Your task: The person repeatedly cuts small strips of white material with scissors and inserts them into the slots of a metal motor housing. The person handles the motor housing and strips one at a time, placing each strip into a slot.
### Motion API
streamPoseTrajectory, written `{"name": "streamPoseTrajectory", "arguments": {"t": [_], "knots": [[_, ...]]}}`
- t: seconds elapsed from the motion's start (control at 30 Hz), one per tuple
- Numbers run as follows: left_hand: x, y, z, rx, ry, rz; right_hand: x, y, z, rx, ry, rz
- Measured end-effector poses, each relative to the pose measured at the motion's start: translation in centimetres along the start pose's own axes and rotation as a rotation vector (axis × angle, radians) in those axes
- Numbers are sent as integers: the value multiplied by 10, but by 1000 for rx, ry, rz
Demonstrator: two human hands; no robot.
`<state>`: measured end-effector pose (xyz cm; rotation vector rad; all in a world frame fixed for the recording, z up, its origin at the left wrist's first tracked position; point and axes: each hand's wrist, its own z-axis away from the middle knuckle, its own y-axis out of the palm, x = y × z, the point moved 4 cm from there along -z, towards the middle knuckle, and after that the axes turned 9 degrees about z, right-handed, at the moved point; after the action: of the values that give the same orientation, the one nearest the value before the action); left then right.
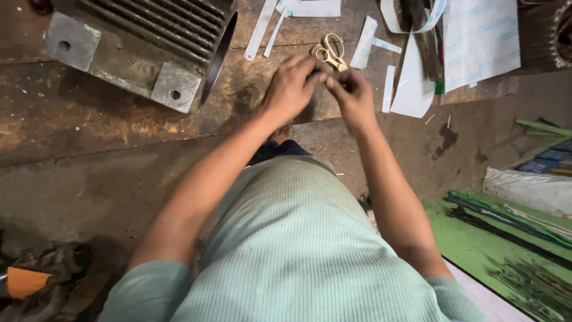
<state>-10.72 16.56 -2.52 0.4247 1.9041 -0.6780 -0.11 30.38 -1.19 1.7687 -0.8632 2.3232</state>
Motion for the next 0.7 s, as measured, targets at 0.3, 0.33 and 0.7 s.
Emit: {"name": "streamPoseTrajectory", "arguments": {"t": [0.3,0.33,0.7], "knots": [[50,27,50,285,165,-701,-23,4,-47,-111,-376,893],[50,26,60,289,117,-689,-28,8,-42,-102,-353,850],[45,35,76,219,52,-877,-35,37,-54,201,-74,1045]]}}
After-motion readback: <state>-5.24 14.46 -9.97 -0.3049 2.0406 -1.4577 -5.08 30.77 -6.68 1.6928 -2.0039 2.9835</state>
